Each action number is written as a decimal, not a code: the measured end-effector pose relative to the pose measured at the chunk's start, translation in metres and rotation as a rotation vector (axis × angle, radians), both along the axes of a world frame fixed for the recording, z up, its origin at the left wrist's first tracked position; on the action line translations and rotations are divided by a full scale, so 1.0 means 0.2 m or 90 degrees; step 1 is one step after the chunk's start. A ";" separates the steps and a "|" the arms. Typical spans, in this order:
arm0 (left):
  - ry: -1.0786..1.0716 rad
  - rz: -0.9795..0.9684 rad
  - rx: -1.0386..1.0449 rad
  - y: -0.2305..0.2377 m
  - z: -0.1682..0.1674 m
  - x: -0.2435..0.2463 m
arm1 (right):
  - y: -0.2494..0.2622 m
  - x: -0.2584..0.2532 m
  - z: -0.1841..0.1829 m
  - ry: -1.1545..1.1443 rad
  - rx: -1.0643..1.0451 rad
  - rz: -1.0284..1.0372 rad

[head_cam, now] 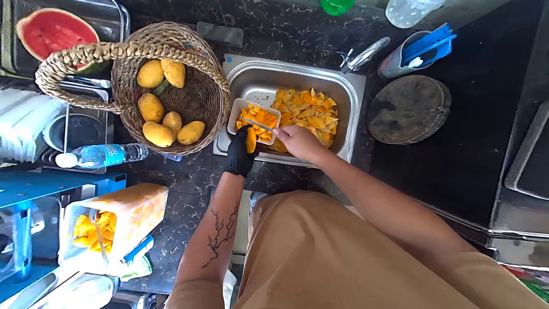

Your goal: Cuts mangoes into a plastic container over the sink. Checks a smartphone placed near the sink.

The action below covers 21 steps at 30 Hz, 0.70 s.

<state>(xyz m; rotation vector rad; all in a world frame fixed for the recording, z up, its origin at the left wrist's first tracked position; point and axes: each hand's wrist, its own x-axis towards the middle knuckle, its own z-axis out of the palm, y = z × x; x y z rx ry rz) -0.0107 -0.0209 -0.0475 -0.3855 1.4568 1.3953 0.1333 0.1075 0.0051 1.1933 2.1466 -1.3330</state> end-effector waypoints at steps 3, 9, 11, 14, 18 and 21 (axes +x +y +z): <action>0.000 0.039 0.003 0.03 0.06 0.03 | -0.12 0.04 0.04 0.158 0.080 0.081; -0.048 0.129 0.158 0.07 0.22 0.06 | -0.20 0.03 -0.07 0.241 0.388 0.145; -0.053 0.152 0.155 0.07 0.21 0.04 | -0.21 0.02 -0.07 0.232 0.429 0.147; -0.017 0.152 0.133 0.07 0.22 0.02 | -0.20 0.02 -0.07 0.219 0.448 0.138; -0.012 0.144 0.101 0.07 0.23 0.05 | -0.22 -0.01 -0.07 0.221 0.439 0.154; -0.182 0.217 0.152 0.02 0.15 0.00 | -0.20 -0.01 -0.07 0.230 0.437 0.168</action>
